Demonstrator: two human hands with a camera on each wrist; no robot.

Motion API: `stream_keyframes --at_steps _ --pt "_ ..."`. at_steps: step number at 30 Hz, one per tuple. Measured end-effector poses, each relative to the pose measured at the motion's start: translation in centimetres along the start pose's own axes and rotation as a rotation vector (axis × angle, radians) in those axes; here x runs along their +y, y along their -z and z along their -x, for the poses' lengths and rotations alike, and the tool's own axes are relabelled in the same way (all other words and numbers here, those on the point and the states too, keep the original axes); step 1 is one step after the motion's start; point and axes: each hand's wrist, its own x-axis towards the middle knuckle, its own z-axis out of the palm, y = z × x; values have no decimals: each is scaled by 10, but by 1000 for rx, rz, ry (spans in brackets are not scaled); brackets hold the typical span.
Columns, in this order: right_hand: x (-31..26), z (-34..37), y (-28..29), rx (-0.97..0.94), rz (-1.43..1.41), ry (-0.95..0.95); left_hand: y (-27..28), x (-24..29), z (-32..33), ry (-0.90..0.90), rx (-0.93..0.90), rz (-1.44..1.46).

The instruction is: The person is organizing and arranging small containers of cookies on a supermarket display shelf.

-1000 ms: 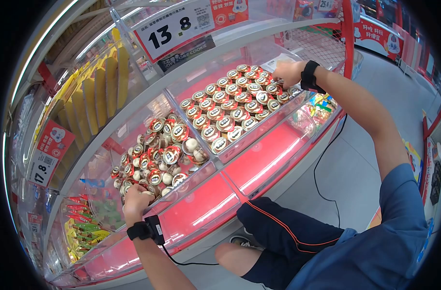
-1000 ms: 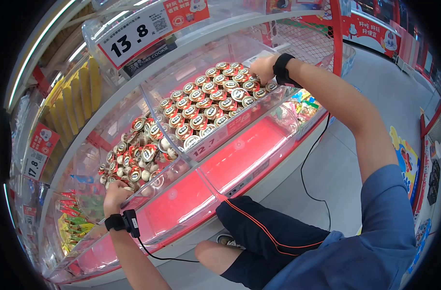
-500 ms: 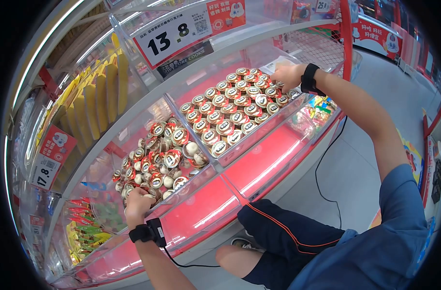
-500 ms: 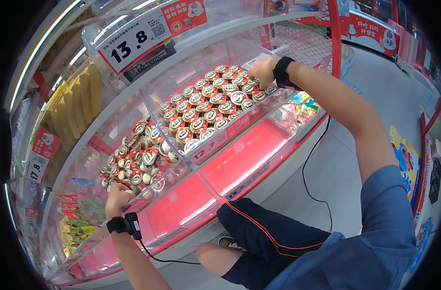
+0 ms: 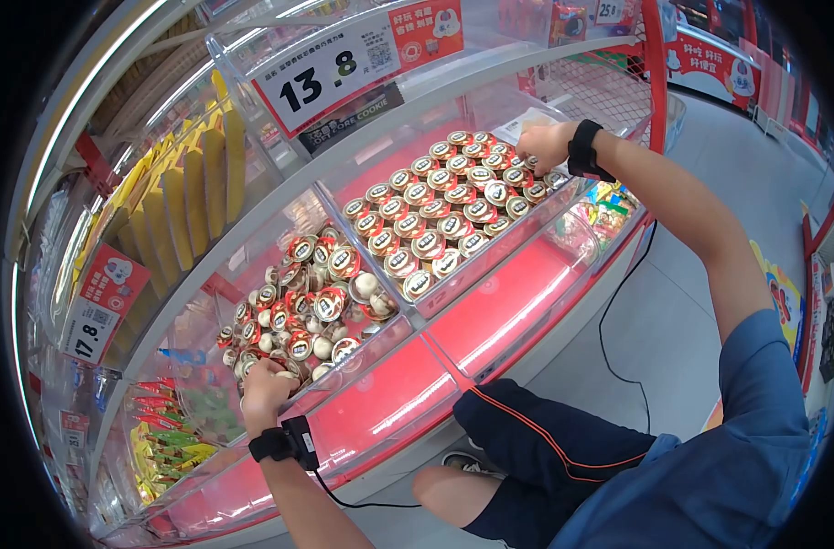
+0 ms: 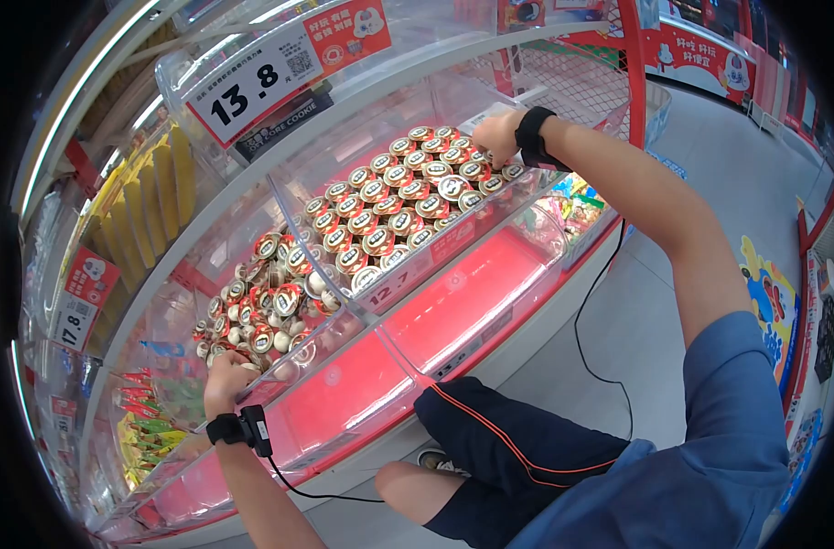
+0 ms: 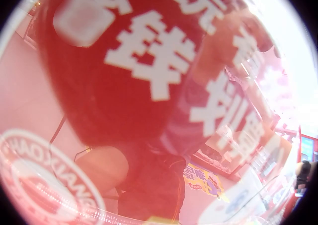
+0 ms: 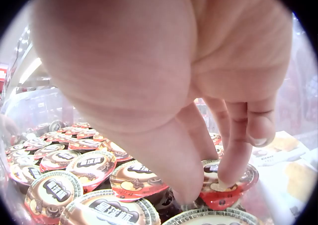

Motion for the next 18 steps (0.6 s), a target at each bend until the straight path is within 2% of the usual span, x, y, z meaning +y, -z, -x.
stream_keyframes --at_steps 7,10,18 --pt "-1 5 9 19 -74 36 -3 -7 -7 -9 -5 12" --pt "0 3 10 -57 -98 27 -3 -9 -7 -4 2 8" --pt "4 0 -2 51 -75 57 -3 -8 -8 -11 2 -24"
